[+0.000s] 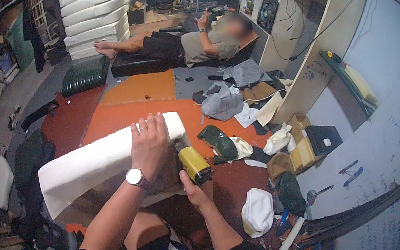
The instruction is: The person fits a white fabric cover over a rectangular foam cushion. They smooth the fabric, tuck edges, and use a handheld yellow tool to press and secure the material along the seams and corners.
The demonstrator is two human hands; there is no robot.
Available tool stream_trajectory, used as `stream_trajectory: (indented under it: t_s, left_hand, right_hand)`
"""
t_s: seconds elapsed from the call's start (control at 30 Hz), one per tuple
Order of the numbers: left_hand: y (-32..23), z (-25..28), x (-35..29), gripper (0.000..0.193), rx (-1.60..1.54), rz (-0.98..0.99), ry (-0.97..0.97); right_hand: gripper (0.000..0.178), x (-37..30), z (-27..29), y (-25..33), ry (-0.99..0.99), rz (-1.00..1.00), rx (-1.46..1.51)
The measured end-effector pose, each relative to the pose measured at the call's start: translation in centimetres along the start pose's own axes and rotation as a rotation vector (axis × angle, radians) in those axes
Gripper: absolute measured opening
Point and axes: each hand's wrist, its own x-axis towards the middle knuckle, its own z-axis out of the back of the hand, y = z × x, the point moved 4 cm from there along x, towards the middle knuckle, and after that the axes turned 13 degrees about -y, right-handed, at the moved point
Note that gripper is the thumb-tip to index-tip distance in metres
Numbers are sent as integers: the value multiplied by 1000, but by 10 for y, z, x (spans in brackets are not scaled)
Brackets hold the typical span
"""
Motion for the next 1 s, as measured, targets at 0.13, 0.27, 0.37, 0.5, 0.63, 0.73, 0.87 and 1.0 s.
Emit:
stream_trajectory:
  t_s: [0.13, 0.27, 0.37, 0.5, 0.63, 0.73, 0.87, 1.0]
  left_hand:
    - [10, 5, 8, 64, -134, -53, 47]
    - [95, 20, 4, 88, -484, -50, 355]
    - [107, 19, -3, 95, -406, 0, 439]
    - [108, 15, -7, 97, -374, 3, 391]
    - [101, 23, -8, 101, -355, -7, 395]
    - [99, 24, -9, 104, -359, -25, 380]
    - [98, 25, -9, 106, -387, -33, 350]
    - [98, 24, -11, 106, -352, -44, 334]
  right_hand:
    - [29, 7, 7, -22, -11, -80, -4]
    - [26, -5, 9, -7, 29, 23, -62]
    - [27, -8, 16, -22, 22, 80, -100]
    - [31, -13, -9, -7, 19, 230, -136]
    - [32, -6, -29, 3, -6, 214, -251]
    - [31, -5, -35, -11, -47, 213, -235]
    - [31, -11, -35, -36, -15, 155, -167]
    - [31, -29, -47, 8, 39, 247, -242]
